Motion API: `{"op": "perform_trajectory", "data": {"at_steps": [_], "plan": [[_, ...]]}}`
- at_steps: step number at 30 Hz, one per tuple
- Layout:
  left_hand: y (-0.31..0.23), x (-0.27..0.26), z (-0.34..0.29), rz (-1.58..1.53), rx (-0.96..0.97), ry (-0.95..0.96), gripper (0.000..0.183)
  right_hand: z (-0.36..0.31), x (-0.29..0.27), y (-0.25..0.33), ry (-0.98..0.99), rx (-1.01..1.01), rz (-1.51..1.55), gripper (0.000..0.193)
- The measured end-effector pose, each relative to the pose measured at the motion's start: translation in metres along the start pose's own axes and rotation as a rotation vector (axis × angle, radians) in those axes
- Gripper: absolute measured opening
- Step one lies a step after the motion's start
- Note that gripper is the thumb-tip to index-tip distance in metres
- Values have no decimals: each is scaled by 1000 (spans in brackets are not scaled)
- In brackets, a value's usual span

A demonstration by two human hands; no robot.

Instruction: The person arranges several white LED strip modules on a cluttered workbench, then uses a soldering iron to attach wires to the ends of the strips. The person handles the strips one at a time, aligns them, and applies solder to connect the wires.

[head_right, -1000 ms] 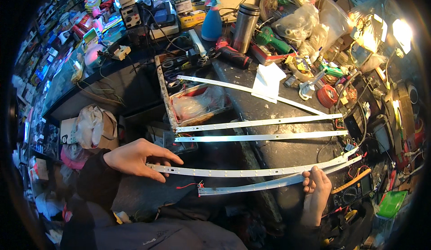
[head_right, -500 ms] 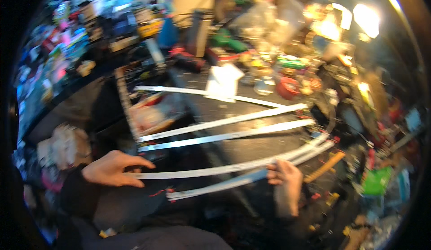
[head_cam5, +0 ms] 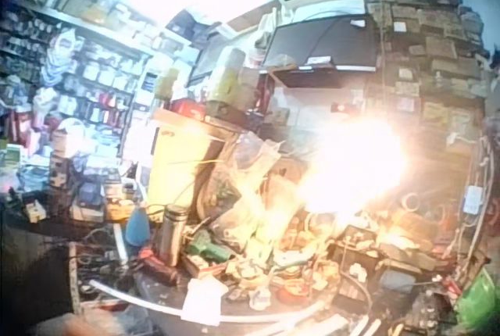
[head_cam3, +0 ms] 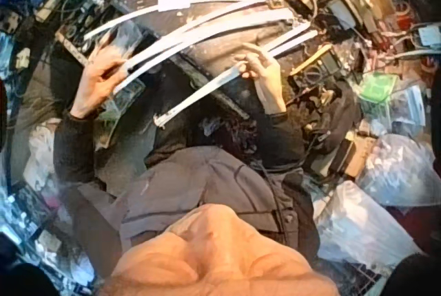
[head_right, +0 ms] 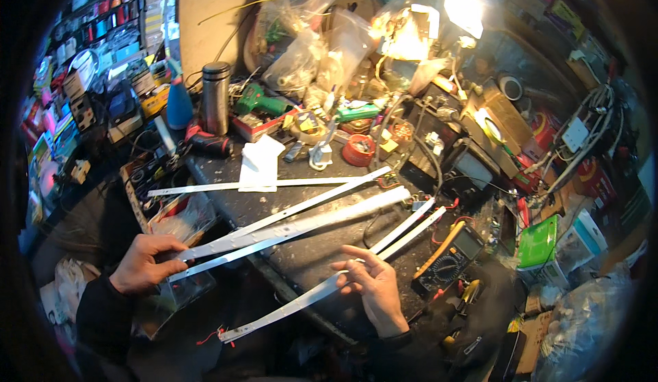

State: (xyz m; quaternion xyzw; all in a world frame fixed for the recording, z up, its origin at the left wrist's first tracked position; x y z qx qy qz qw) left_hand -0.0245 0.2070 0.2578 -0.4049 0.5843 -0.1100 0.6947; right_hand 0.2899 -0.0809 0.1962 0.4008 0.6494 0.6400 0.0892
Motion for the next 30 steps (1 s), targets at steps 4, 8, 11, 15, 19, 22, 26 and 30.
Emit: {"op": "perform_trajectory", "data": {"at_steps": [4, 8, 11, 15, 19, 22, 26, 30], "plan": [[14, -13, 21, -175, 27, -80, 20, -2, 1, 0, 51, 27, 19, 40], [37, -9, 54, -153, 12, -135, 22, -3, 1, 0, 58, 45, 9, 38], [54, 0, 77, -29, 4, -124, 25, -3, 1, -1, 57, 60, -5, 38], [67, 8, 96, 213, 86, -156, 31, -3, 1, -2, 40, 85, -8, 37], [73, 12, 100, 303, 120, -149, 35, -4, 4, -2, 10, 79, -26, 33], [62, 10, 95, 339, 195, -250, 33, -5, 7, 0, 24, 70, -13, 33], [27, 15, 70, 439, 232, -451, 18, -6, 6, 0, 9, 77, -24, 32], [-8, 53, 28, 481, 196, -228, 21, -7, 7, -1, 33, 70, -6, 31]]}}
Point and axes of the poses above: each hand's wrist, its own z-axis towards the middle knuckle, its own x-axis out of the palm, y = z × x, the point moved 4 cm from there along z, towards the middle knuckle, and after that the axes turned 11 degrees about z, right-handed, at the moved point
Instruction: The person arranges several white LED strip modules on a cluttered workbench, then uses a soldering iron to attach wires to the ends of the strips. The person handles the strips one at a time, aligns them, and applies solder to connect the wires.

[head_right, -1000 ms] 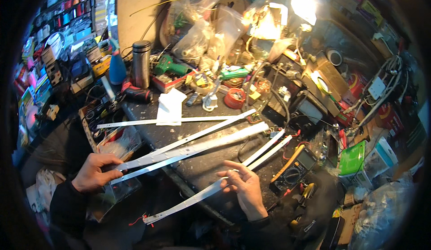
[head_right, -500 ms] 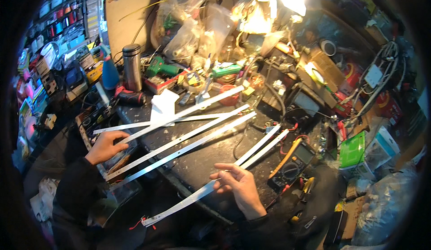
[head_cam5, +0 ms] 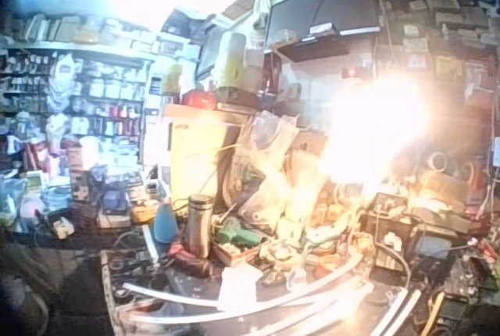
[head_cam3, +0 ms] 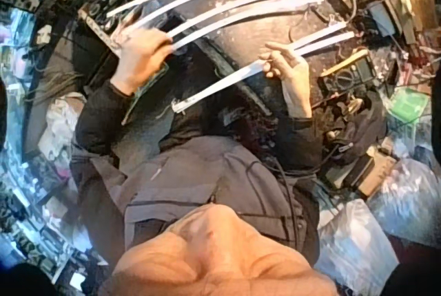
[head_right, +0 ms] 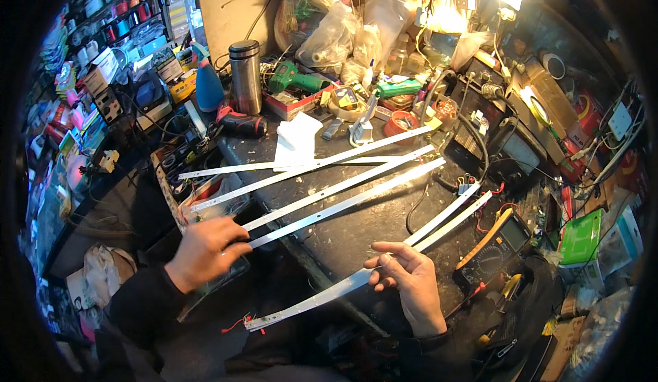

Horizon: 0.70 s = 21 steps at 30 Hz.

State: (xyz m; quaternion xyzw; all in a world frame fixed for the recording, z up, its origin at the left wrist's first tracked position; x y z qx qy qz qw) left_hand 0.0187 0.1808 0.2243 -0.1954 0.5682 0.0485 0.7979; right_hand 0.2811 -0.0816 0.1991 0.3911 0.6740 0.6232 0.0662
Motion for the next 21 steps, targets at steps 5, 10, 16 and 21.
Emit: {"op": "perform_trajectory", "data": {"at_steps": [5, 10, 16, 21], "plan": [[-25, 17, -9, 224, 84, 10, 35, -1, 1, 0, -2, -1, -11, 31], [-18, 25, -11, 215, 49, -7, 32, 0, 1, -1, 6, 13, -11, 32], [-18, 31, -11, 192, 71, -115, 28, 1, -1, -3, 29, 21, -12, 32], [-21, 17, -18, -387, -100, 35, 27, 1, 3, -3, 11, 61, -34, 35]]}}
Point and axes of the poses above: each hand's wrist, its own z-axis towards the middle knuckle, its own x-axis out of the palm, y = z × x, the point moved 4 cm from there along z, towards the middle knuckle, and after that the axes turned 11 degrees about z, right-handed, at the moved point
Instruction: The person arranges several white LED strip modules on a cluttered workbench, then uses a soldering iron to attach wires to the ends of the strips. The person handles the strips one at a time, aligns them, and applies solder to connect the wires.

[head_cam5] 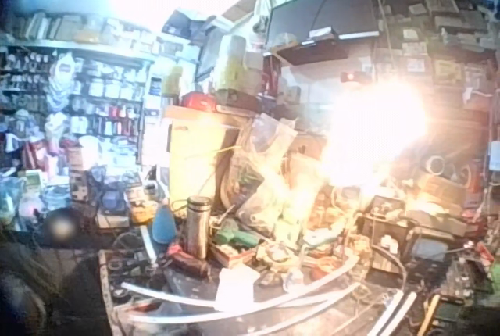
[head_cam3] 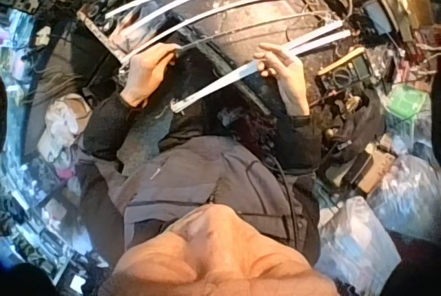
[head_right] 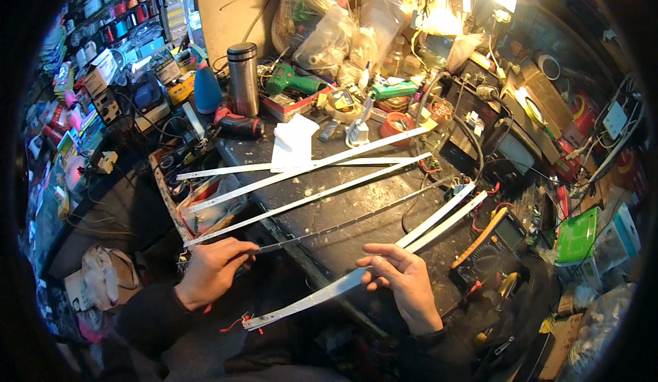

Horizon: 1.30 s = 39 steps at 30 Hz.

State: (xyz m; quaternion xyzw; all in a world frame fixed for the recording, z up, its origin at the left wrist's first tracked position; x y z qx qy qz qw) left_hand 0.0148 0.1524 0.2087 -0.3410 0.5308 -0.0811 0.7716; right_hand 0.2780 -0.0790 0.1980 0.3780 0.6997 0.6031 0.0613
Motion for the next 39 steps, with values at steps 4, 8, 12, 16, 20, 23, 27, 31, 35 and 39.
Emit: {"op": "perform_trajectory", "data": {"at_steps": [4, 8, 12, 16, 20, 23, 27, 31, 35, 39], "plan": [[2, 3, -5, -585, -342, 519, 34, -3, 3, 2, 61, 5, 43, 42], [1, 3, -4, -681, -361, 646, 39, -1, -4, 1, 23, 29, 81, 42], [5, 2, -5, -714, -396, 593, 39, 2, -7, -4, 13, 62, 44, 37], [8, 3, -9, -737, -432, 610, 38, 1, -3, -2, 45, -9, 56, 37], [5, 6, -16, -795, -440, 660, 39, 0, 2, -1, 47, -25, 23, 43], [3, 9, -20, -818, -454, 715, 41, 0, 4, 1, 134, -11, 26, 47], [2, 10, -25, -836, -464, 729, 41, 0, 2, 1, 120, 0, 20, 44], [3, 10, -26, -829, -427, 740, 40, 0, 1, 0, 113, 25, -2, 46], [7, 12, -29, -837, -467, 763, 40, -1, 0, 0, 132, 22, 1, 48], [11, 15, -32, -843, -463, 772, 41, -1, 0, 0, 147, 24, 2, 50]]}}
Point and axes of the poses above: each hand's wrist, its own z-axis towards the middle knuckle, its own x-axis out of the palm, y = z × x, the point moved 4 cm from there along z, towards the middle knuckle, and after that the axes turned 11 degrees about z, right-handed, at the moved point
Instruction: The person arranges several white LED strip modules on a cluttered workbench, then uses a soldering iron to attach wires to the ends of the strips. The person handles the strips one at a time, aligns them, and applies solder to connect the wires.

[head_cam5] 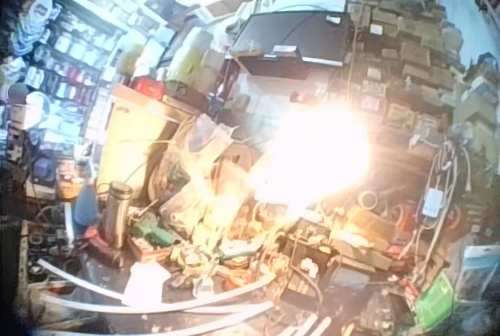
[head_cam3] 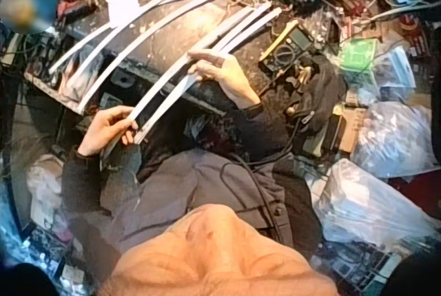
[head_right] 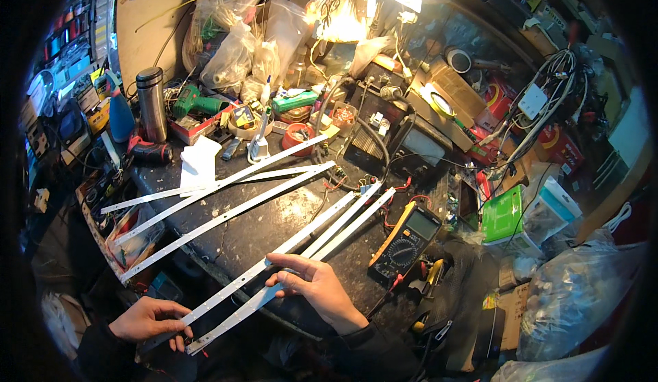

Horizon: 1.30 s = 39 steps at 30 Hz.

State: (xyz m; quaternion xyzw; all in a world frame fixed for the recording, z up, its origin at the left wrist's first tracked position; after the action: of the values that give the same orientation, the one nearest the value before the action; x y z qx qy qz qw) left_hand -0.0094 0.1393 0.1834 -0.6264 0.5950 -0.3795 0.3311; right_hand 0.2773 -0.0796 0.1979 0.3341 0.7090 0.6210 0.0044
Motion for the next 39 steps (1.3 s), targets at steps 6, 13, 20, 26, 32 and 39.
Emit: {"op": "perform_trajectory", "data": {"at_steps": [6, 13, 20, 26, 32, 39], "plan": [[3, 2, 0, -21, -14, 0, 40, -1, 3, 2, 1, 27, -21, 47], [-3, -1, -4, 197, 82, 47, 38, 0, -6, 2, -103, -22, -52, 50], [17, -12, -45, -9, 49, -18, 44, 4, -8, 2, -248, -132, -52, 51], [13, -18, -77, -23, 35, -91, 43, 5, -12, 0, -243, -144, -62, 52], [14, -18, -84, -27, 68, -72, 44, 7, -14, -1, -260, -150, -48, 52], [12, -19, -85, 4, 82, -51, 44, 6, -12, -2, -261, -185, -61, 49]]}}
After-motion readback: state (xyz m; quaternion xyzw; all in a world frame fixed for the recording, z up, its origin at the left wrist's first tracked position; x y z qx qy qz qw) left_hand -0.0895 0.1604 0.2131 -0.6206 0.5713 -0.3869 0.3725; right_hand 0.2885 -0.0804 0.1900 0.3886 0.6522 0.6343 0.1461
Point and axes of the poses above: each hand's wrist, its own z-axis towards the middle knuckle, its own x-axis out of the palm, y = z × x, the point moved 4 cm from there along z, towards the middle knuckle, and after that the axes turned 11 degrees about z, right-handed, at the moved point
